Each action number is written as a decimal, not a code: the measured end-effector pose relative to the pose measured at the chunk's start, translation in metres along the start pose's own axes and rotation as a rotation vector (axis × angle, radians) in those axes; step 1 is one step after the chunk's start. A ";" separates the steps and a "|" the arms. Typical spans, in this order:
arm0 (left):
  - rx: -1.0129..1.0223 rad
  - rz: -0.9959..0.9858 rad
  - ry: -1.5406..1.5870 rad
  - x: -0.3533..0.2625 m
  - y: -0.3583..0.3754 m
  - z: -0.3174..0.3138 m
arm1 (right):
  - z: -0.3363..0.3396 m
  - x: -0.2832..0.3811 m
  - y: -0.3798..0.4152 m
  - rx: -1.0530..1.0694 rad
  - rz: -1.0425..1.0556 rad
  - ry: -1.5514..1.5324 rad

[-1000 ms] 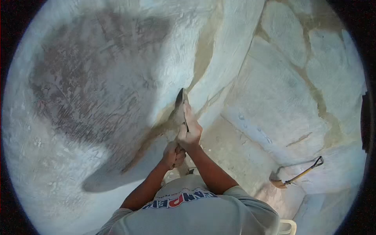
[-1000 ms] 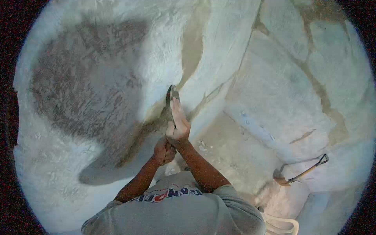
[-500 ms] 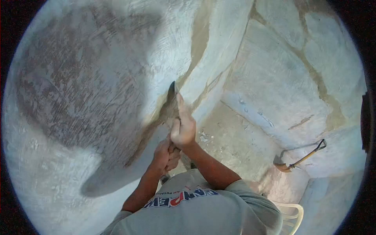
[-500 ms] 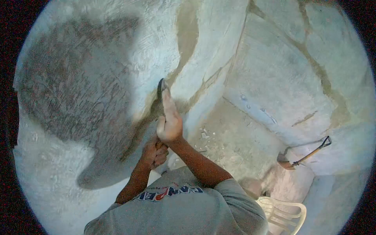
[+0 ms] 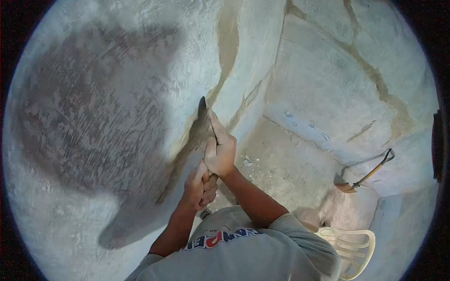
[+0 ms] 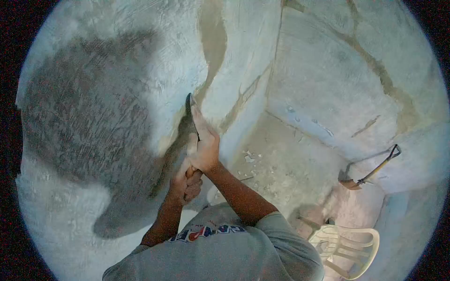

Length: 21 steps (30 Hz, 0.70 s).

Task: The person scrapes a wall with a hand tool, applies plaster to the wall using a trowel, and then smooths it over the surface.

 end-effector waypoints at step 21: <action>0.075 0.022 -0.026 -0.028 0.001 0.001 | -0.007 0.004 -0.008 -0.172 0.020 0.183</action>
Point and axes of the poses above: each hand's wrist, its own y-axis away from the middle knuckle, its own z-axis out of the back of the hand, x = y × z, the point moved 8 cm from there along -y, towards the middle knuckle, and after that the axes turned 8 degrees about x, right-handed, at the moved point
